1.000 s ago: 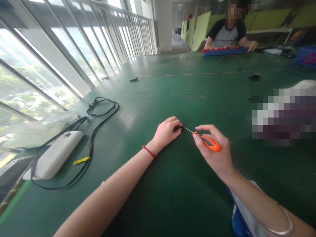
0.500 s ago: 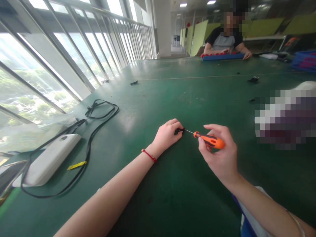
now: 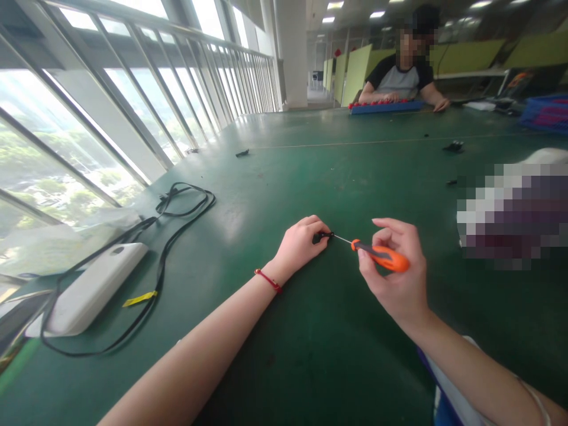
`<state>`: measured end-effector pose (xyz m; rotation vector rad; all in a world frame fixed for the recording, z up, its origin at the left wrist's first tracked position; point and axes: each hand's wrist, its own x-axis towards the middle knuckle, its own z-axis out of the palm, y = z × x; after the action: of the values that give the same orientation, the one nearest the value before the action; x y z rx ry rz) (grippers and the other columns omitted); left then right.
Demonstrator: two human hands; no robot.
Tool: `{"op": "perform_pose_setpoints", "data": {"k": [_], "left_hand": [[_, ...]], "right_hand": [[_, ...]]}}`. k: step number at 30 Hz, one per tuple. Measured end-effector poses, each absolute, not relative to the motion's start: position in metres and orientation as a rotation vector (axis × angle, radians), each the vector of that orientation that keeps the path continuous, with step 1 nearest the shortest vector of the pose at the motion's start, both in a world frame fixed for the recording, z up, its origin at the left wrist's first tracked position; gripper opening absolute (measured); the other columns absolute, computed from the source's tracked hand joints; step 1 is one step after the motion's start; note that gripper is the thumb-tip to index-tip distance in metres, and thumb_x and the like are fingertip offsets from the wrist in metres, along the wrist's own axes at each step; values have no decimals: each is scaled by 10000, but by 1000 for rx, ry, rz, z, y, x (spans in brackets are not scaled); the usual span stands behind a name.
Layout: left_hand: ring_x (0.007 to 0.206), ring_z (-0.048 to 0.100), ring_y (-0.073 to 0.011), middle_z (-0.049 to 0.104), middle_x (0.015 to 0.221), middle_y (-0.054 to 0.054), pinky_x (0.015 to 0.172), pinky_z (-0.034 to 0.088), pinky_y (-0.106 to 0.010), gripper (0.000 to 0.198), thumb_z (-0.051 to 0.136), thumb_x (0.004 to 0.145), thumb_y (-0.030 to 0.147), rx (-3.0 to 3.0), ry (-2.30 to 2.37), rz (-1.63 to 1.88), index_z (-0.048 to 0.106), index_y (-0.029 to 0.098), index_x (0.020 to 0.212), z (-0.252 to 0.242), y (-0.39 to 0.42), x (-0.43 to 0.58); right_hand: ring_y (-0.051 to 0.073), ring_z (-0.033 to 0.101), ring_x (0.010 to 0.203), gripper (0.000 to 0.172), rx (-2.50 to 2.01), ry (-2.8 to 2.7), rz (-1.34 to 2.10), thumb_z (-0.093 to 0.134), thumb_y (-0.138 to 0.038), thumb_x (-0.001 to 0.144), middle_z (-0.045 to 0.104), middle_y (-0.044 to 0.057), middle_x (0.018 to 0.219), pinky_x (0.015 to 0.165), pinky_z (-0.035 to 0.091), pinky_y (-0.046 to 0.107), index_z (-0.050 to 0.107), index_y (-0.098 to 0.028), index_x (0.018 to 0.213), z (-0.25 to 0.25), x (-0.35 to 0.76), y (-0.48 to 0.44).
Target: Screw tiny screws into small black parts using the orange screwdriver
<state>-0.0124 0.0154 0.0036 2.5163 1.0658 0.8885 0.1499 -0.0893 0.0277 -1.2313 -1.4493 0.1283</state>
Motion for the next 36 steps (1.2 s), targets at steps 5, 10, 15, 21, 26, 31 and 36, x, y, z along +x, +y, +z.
{"op": "perform_pose_setpoints", "data": {"k": [5, 10, 15, 21, 26, 31, 36], "left_hand": [[880, 635, -170, 671, 938, -27, 783, 523, -281, 131, 569, 810, 151, 2522, 1061, 886, 680, 200, 858, 5, 15, -12], [879, 635, -168, 671, 940, -25, 784, 524, -277, 141, 573, 801, 135, 2516, 1062, 873, 683, 200, 862, 6, 15, -12], [871, 635, -166, 669, 945, -27, 780, 525, -273, 142, 572, 803, 140, 2513, 1051, 860, 685, 198, 868, 6, 15, -12], [871, 633, -166, 670, 947, -24, 775, 521, -270, 132, 582, 796, 144, 2509, 1059, 855, 685, 194, 862, 6, 16, -12], [882, 632, -162, 671, 951, -19, 780, 515, -261, 142, 567, 808, 149, 2507, 1060, 849, 685, 199, 870, 6, 16, -12], [875, 631, -161, 667, 949, -20, 777, 512, -264, 130, 572, 812, 159, 2504, 1076, 845, 681, 198, 870, 7, 15, -12], [879, 629, -162, 668, 946, -21, 784, 511, -265, 129, 571, 816, 158, 2500, 1071, 843, 681, 195, 873, 7, 15, -12]], "right_hand": [[157, 546, 578, 98, -1365, -1472, 196, 610, -309, 820, 568, -15, 610, 581, 454, 297, 613, -217, 855, 27, 152, -89], [162, 564, 654, 328, -1243, -1402, 92, 649, -226, 764, 566, 2, 764, 632, 481, 312, 551, -205, 1076, 27, 153, -87], [129, 461, 484, 120, -1329, -1486, 186, 622, -281, 808, 481, -57, 532, 557, 429, 296, 595, -216, 905, 28, 155, -88], [146, 543, 611, 325, -1252, -1415, 110, 652, -239, 758, 569, -6, 747, 623, 476, 309, 564, -199, 1069, 29, 154, -88], [148, 513, 552, 113, -1335, -1515, 94, 638, -291, 789, 536, -31, 582, 580, 438, 304, 619, -216, 871, 29, 155, -89], [162, 548, 622, 250, -1280, -1504, 69, 637, -250, 771, 590, -4, 706, 642, 460, 329, 595, -213, 1015, 28, 155, -88], [163, 521, 587, 283, -1315, -1497, 82, 644, -282, 764, 529, -36, 621, 644, 445, 339, 580, -219, 1033, 29, 155, -87]]}}
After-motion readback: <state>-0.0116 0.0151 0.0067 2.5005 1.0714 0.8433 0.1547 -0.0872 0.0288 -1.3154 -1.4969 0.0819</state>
